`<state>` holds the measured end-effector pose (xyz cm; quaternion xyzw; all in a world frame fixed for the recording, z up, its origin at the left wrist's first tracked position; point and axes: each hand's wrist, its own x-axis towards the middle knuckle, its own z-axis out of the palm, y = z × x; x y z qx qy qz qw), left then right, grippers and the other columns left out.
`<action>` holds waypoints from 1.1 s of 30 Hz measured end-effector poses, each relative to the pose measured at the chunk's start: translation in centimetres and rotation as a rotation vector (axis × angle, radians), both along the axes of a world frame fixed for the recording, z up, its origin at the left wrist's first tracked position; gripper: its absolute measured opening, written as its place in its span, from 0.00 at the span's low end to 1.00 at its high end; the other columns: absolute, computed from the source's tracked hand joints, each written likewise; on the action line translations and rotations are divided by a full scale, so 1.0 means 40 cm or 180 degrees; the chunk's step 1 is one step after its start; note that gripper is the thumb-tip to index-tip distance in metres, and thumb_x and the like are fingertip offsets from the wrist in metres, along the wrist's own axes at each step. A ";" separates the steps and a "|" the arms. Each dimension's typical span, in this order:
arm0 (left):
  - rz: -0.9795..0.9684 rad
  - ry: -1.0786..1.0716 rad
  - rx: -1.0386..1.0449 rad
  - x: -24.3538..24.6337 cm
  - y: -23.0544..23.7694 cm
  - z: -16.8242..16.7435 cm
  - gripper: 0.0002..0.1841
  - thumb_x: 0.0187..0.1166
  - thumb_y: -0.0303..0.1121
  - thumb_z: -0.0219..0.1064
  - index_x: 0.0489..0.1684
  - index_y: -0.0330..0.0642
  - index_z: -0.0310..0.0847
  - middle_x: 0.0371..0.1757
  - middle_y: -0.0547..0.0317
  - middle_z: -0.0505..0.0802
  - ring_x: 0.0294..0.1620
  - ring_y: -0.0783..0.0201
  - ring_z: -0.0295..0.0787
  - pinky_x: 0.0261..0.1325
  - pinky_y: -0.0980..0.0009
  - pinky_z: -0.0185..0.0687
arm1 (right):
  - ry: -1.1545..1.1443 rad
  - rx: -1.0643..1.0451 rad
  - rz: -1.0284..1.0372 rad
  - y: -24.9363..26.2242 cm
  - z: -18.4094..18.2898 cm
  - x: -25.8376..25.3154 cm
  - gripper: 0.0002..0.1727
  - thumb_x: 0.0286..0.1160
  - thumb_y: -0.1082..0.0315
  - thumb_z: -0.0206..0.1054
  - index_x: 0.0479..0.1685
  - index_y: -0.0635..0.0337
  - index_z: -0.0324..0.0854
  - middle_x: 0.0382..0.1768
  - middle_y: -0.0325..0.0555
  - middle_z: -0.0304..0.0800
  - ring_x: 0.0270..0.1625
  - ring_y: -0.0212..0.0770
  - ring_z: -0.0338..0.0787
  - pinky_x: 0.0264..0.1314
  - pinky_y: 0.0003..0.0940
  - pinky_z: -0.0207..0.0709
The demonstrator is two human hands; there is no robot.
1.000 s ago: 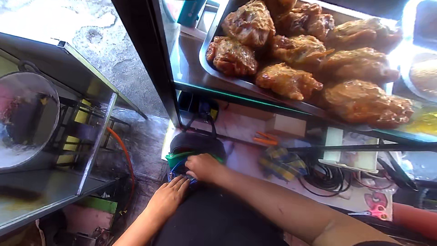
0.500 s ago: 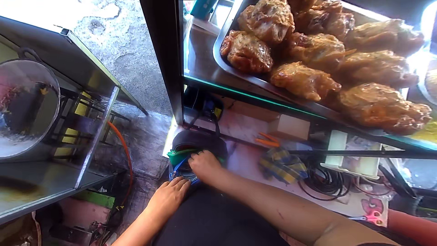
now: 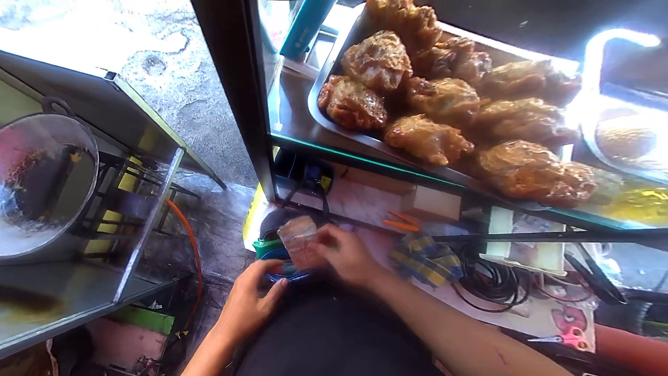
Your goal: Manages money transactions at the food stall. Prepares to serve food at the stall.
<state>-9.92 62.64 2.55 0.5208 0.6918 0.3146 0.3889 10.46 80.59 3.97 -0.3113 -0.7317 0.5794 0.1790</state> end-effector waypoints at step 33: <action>0.0500 -0.2771 -0.0237 0.227 0.323 0.012 0.19 0.93 0.36 0.45 0.59 0.32 0.80 0.47 0.46 0.94 0.49 0.57 0.94 0.57 0.56 0.92 | -0.0299 0.0251 -0.1033 0.040 0.091 0.182 0.18 0.71 0.48 0.77 0.51 0.49 0.89 0.45 0.35 0.88 0.42 0.30 0.86 0.43 0.30 0.84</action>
